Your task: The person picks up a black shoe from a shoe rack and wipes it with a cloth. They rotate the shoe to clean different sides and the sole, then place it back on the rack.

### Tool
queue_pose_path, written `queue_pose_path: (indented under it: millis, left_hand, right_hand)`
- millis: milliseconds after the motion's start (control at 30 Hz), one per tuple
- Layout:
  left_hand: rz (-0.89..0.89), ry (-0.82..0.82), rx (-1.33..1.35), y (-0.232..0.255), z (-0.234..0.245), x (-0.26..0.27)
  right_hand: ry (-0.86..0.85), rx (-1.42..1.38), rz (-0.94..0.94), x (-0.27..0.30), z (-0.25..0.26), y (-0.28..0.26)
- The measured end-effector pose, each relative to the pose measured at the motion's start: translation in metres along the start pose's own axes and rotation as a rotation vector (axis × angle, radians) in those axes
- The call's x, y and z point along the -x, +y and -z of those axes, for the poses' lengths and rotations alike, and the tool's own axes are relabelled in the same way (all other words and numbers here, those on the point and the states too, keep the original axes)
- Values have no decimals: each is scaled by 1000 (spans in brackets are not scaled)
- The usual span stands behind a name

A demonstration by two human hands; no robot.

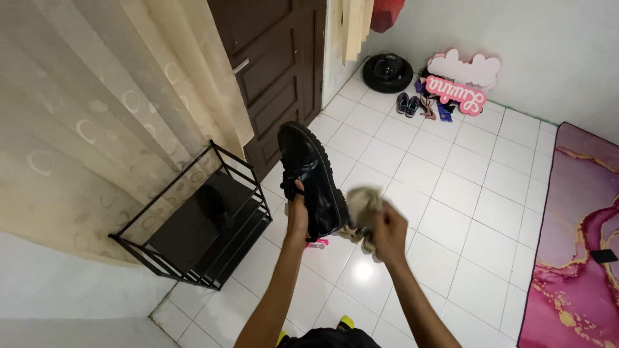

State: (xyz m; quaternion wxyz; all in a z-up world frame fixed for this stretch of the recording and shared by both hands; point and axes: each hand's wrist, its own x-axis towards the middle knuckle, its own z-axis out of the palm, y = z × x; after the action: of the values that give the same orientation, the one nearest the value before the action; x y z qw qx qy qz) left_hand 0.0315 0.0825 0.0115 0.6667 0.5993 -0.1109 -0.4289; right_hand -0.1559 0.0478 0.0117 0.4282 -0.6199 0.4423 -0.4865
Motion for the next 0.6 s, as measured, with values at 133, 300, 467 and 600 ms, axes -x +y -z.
queue_pose_path:
  millis: [133,300,467,600]
  left_hand:
    - [-61,-20,-10,-5,-13,0]
    - [-9,77,-25,4,-15,-4]
    - [-80,74,90,41,-15,-6]
    - [-53,114,172,50,-20,10]
  right_hand:
    - [-30,27,348,-16,-34,-41]
    - [-202,313,619,21,-49,-2]
    - [-173,139,410,53,-42,66]
    - [59,-107,223,24,-40,75]
